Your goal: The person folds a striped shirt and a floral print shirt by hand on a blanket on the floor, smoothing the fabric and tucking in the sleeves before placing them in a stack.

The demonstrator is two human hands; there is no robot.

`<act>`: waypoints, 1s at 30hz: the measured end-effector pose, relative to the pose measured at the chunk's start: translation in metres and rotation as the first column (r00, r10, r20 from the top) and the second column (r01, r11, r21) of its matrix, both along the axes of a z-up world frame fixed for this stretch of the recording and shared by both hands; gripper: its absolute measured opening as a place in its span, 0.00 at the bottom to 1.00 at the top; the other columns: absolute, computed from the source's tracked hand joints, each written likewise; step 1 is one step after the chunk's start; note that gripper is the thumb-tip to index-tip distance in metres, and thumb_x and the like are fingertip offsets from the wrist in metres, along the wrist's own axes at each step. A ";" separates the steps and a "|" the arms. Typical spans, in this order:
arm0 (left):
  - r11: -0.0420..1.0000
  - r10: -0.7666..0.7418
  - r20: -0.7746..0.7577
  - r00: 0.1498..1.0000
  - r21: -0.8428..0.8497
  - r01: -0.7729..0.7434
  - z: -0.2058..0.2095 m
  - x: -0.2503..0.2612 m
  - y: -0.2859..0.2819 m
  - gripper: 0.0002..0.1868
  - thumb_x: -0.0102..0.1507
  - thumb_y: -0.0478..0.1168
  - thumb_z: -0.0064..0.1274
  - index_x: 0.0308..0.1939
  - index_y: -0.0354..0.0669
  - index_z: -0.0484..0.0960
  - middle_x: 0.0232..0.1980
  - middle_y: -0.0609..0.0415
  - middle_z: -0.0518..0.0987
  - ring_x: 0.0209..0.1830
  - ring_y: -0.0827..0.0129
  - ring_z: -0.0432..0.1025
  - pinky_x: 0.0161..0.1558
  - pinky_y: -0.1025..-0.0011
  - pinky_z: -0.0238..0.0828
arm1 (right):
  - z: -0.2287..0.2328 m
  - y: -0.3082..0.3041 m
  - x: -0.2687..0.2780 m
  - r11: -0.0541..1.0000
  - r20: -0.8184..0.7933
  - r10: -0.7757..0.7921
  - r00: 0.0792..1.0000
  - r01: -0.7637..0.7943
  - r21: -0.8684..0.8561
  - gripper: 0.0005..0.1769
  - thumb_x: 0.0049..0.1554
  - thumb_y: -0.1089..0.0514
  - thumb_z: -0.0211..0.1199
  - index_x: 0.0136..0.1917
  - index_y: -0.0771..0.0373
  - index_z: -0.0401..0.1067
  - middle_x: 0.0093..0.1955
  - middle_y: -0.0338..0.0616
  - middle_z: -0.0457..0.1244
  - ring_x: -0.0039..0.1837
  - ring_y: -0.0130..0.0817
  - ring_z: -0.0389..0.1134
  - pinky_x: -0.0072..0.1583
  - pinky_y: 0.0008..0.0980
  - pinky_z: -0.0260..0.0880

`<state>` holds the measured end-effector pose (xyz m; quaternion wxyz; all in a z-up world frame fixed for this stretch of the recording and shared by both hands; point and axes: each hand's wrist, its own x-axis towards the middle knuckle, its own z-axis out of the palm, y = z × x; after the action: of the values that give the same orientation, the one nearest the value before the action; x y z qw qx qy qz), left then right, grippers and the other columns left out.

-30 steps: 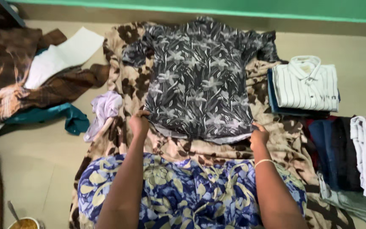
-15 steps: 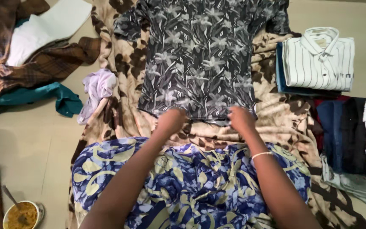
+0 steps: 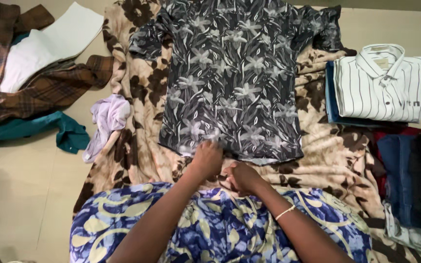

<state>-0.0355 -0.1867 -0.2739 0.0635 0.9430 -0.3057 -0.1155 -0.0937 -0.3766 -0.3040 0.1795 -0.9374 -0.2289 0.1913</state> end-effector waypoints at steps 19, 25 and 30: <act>0.965 0.105 0.217 0.971 -0.257 -0.047 -0.037 -0.002 0.009 0.10 0.57 0.36 0.52 0.41 0.43 0.82 0.44 0.46 0.80 0.46 0.53 0.76 0.36 0.57 0.77 | 0.018 -0.009 0.012 0.968 0.279 -0.224 0.934 0.246 -0.045 0.25 0.43 0.71 0.64 0.57 0.66 0.76 0.74 0.54 0.56 0.70 0.60 0.57 0.64 0.49 0.63; 0.961 0.081 0.094 0.992 -0.272 -0.053 -0.034 0.003 -0.010 0.06 0.59 0.36 0.51 0.37 0.45 0.83 0.42 0.47 0.82 0.44 0.52 0.78 0.40 0.56 0.78 | 0.033 -0.014 0.018 0.917 0.270 -0.382 0.884 0.327 0.227 0.24 0.46 0.72 0.60 0.57 0.69 0.75 0.64 0.53 0.64 0.63 0.58 0.64 0.63 0.46 0.67; 0.958 0.008 -0.104 0.995 -0.284 -0.038 -0.030 -0.017 -0.030 0.12 0.55 0.35 0.54 0.42 0.43 0.85 0.44 0.45 0.83 0.45 0.51 0.79 0.44 0.56 0.77 | 0.030 -0.008 0.015 0.851 0.230 -0.477 0.849 0.380 0.361 0.10 0.52 0.68 0.58 0.44 0.64 0.80 0.47 0.50 0.72 0.53 0.52 0.72 0.56 0.44 0.72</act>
<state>-0.0523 -0.2164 -0.3035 0.2157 0.9203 -0.3045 -0.1174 -0.0788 -0.3845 -0.2741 0.3209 -0.9441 -0.0633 -0.0415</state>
